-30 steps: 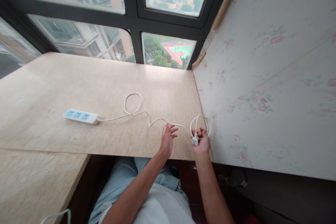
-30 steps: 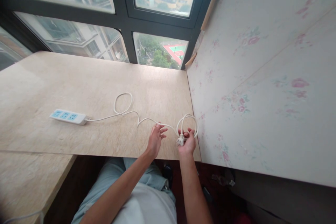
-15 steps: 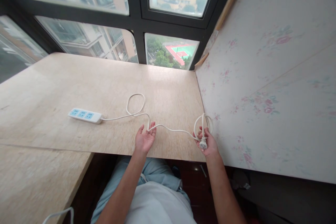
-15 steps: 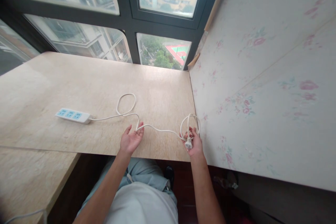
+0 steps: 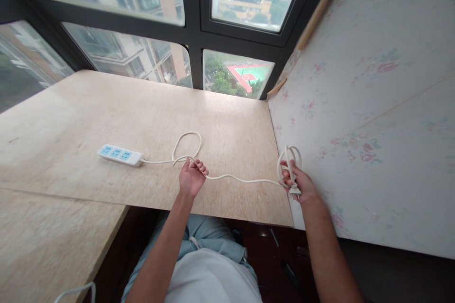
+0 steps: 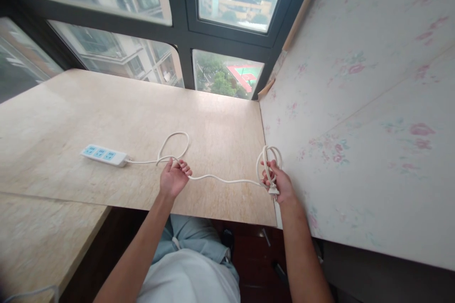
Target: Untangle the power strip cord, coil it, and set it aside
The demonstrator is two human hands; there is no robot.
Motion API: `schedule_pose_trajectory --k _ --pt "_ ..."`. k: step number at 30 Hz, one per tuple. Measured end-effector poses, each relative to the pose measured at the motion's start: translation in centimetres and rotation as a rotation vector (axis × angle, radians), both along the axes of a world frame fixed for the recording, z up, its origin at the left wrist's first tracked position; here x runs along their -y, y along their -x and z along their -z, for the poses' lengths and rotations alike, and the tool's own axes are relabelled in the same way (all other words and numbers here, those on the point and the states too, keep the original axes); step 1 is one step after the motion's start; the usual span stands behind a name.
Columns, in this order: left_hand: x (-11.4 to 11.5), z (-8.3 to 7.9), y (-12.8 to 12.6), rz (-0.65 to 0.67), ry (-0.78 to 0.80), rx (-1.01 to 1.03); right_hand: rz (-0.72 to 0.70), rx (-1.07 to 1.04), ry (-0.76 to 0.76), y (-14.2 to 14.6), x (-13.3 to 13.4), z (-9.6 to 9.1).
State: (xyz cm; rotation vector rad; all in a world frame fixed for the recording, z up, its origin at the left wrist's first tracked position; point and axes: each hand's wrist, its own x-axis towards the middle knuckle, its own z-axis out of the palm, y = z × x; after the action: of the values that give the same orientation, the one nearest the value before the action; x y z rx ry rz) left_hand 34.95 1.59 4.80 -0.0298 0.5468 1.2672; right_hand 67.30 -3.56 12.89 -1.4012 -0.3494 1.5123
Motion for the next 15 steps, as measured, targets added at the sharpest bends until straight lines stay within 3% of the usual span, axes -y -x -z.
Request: schedule_pose_trajectory --k 5,11,15 --pt "0.8 -0.5 1.4 -0.105 0.11 -0.103 -0.067 0.089 -0.062 -0.5 -0.5 -1.3" --pt "1.3 -0.2 5.7 -0.161 0.287 -0.149 -0.103 0.172 -0.028 -0.4 -1.2 -2.5" --pt "0.9 0.4 8.6 -0.096 0.362 -0.266 -0.145 0.194 -0.015 -0.4 -2.2 -3.0"
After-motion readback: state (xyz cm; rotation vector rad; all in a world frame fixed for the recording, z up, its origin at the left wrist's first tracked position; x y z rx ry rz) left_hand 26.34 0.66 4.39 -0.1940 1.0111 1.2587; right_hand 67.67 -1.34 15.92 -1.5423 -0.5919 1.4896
